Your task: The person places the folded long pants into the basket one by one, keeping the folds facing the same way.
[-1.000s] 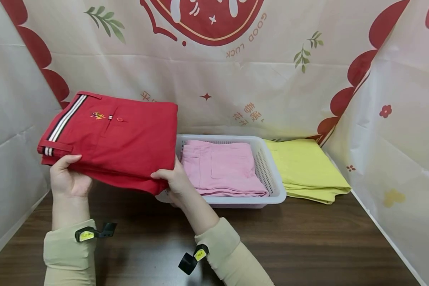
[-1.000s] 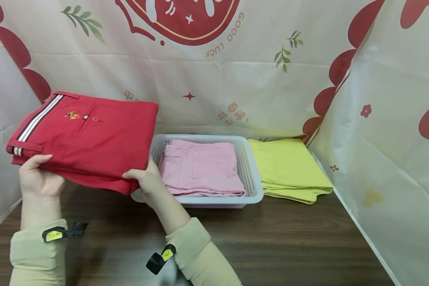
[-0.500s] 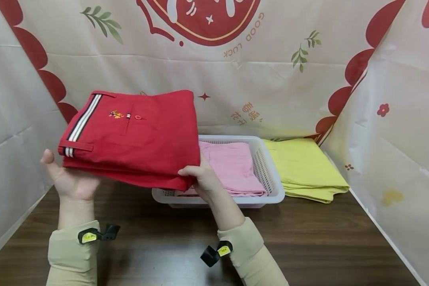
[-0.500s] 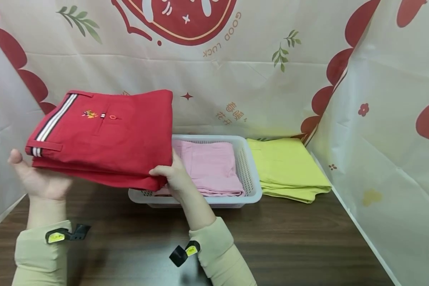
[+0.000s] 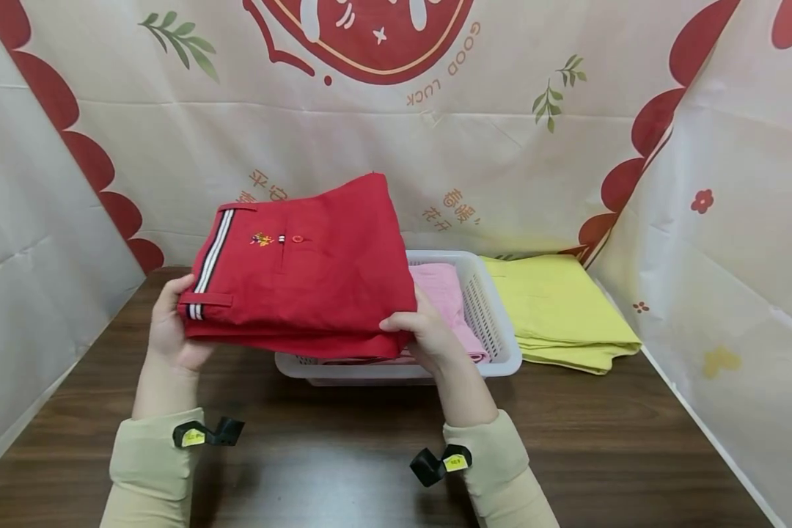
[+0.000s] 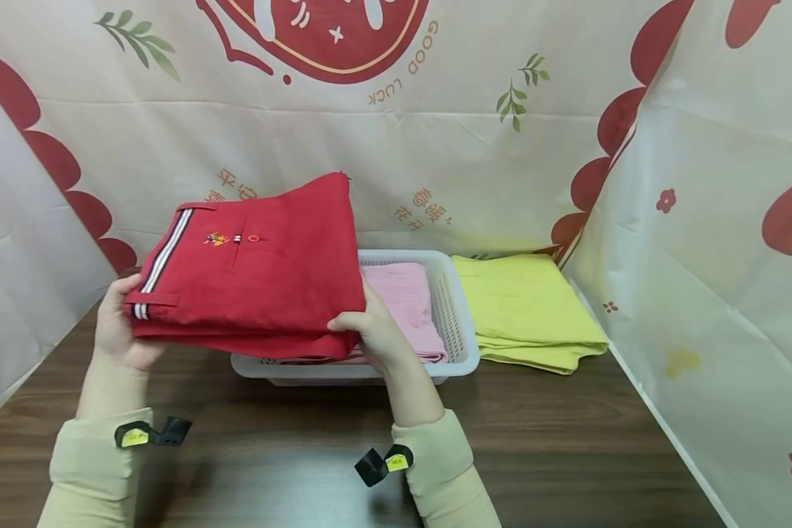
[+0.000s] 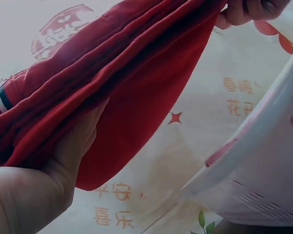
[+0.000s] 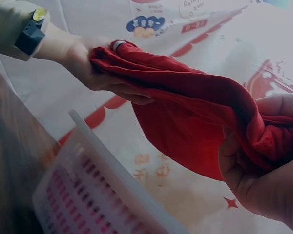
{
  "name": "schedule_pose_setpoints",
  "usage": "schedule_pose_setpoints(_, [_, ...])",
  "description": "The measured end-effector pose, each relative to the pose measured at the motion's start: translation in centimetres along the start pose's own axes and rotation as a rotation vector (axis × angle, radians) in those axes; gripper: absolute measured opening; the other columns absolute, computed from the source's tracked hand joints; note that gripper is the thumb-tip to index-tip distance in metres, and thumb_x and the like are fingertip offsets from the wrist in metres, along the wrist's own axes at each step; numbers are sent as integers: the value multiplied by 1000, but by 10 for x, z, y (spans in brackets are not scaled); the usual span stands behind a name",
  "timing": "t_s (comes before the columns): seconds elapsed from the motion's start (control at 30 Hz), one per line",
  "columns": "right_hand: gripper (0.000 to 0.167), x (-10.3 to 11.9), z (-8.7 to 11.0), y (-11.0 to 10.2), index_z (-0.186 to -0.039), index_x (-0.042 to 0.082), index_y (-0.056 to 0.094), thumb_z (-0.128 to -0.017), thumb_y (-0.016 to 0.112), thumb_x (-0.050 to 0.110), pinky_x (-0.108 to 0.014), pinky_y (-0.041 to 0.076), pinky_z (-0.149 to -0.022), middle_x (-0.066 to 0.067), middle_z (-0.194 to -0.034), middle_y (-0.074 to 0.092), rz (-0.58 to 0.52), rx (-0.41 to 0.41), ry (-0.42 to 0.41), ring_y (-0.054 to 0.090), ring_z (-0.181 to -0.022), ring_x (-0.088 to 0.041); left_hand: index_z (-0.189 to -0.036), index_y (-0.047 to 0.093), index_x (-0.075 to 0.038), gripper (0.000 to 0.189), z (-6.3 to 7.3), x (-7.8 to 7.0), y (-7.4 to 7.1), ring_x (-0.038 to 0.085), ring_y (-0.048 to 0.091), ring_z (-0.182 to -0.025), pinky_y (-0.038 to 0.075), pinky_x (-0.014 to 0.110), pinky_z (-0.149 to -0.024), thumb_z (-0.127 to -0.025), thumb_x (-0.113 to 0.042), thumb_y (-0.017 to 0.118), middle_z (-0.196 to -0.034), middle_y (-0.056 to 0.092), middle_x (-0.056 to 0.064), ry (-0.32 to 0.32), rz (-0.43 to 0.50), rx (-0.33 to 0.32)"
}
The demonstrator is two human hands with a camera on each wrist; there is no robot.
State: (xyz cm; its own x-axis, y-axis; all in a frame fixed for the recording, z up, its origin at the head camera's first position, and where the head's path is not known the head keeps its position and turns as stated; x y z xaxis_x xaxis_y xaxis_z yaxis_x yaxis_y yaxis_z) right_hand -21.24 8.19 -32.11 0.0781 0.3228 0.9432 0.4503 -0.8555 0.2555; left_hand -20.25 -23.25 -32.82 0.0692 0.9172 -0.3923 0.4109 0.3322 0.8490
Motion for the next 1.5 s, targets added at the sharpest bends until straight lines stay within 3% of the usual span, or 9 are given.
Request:
schedule_pose_setpoints(0.2, [43,10,9,-20,-111,10,47,-72,54,-7,-30,49,-77,-5,-105,55,35,22,-33,56,-93,-18,-111,48,-5,15,-5,14,7,15,61,-88,49,26,-77,-99,-12,41,-99,62,5,-70,-246,-132])
schedule_pose_setpoints(0.37, [44,18,13,-37,-113,9,48,-73,52,-9,-30,48,-78,-7,-107,54,64,25,-55,55,-95,-19,-113,50,-9,17,-12,26,10,11,64,-85,50,23,-74,-100,-20,46,-95,65,2,-125,-364,-160])
schedule_pose_setpoints(0.57, [49,22,19,-52,-116,10,45,-72,53,-9,-31,49,-78,-7,-110,52,99,12,-53,54,-97,-19,-130,37,-17,33,-17,36,10,11,62,-87,52,24,-73,-99,-14,45,-103,59,1,-194,-493,-207])
schedule_pose_setpoints(1.0, [42,44,37,-85,-118,9,44,-81,48,-9,-33,47,-84,-7,-114,50,138,94,-36,52,-104,-19,-143,27,-19,49,-34,64,22,13,59,-93,53,26,-77,-97,-8,39,-116,49,6,-257,-615,-192])
schedule_pose_setpoints(1.1, [44,47,39,-93,-122,10,42,-82,49,-7,-33,47,-85,-7,-117,48,179,89,-6,50,-108,-20,-144,26,-20,50,-37,70,22,14,57,-97,53,27,-79,-98,-11,41,-119,47,6,-289,-637,-205])
schedule_pose_setpoints(1.3, [45,52,43,-111,-123,10,41,-82,49,-6,-32,49,-84,-9,-119,47,230,62,28,48,-109,-21,-143,28,-18,48,-43,83,20,14,55,-101,51,28,-83,-98,-23,46,-119,49,5,-338,-681,-162])
schedule_pose_setpoints(1.5, [46,47,46,-121,-124,9,40,-82,52,-6,-32,49,-83,-11,-119,46,260,59,56,48,-110,-22,-140,33,-13,48,-50,91,15,15,58,-98,52,29,-82,-95,-13,50,-114,54,5,-343,-721,-192])
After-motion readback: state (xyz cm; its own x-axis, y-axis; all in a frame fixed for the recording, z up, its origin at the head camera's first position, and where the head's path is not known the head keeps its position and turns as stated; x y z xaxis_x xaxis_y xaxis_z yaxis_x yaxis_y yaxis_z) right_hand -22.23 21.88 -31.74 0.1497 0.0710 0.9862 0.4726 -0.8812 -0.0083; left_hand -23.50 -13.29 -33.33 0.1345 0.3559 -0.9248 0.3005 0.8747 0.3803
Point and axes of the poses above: each hand's wrist, its own z-axis away from the middle knuckle, its own y-axis out of the palm, x = y × z, the point moved 1 cm from there along -z, towards the middle knuckle
